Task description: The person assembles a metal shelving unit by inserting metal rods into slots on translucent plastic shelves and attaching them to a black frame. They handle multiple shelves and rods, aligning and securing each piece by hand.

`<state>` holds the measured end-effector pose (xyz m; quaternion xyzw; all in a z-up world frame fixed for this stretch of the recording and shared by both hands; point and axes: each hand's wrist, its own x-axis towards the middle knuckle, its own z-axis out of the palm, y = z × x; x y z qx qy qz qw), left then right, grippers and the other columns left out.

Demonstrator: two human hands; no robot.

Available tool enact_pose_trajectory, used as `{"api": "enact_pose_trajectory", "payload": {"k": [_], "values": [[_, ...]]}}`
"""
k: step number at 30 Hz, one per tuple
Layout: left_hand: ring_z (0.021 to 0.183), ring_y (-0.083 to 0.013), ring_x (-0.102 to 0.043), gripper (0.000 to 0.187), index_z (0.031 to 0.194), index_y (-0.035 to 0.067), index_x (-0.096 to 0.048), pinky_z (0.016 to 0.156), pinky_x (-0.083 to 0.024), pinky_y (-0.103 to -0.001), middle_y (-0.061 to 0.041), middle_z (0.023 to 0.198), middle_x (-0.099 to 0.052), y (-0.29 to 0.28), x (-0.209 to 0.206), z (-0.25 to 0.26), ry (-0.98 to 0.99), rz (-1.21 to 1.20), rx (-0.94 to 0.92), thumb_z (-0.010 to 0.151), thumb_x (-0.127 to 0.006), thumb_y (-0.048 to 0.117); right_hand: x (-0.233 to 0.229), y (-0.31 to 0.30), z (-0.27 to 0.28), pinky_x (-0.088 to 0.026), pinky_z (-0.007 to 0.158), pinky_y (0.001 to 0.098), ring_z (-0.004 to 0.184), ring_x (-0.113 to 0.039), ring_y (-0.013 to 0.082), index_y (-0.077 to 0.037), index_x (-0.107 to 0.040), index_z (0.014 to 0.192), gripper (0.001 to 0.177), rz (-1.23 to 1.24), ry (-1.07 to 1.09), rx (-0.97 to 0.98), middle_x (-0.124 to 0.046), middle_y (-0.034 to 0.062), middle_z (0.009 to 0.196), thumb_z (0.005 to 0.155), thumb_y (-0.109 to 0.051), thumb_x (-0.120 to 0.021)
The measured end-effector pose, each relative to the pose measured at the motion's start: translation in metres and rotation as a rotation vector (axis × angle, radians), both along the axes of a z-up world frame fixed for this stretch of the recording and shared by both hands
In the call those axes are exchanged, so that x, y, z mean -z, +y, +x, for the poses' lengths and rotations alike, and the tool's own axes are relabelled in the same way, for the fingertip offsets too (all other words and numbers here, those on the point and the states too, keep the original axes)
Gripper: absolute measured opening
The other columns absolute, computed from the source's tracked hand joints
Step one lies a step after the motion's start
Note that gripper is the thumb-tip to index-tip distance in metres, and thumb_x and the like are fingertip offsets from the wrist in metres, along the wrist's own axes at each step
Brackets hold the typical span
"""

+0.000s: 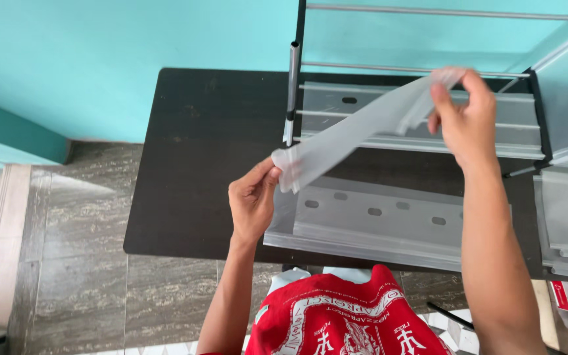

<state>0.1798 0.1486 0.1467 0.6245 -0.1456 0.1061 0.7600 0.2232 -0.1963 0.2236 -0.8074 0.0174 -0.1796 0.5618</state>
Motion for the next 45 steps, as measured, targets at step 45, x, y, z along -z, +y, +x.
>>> {"api": "enact_pose_trajectory", "payload": {"k": [45], "values": [[0.076, -0.0089, -0.057, 0.013, 0.129, -0.001, -0.059, 0.062, -0.044, -0.023, -0.008, 0.108, -0.064, -0.021, -0.107, 0.176, -0.559, 0.537, -0.778, 0.118, -0.053, 0.000, -0.036, 0.053, 0.384, -0.064, 0.079, 0.0352, 0.103, -0.079, 0.0255, 0.001, -0.059, 0.128, 0.017, -0.131, -0.399, -0.632, -0.072, 0.0112, 0.119, 0.113, -0.007, -0.062]]}}
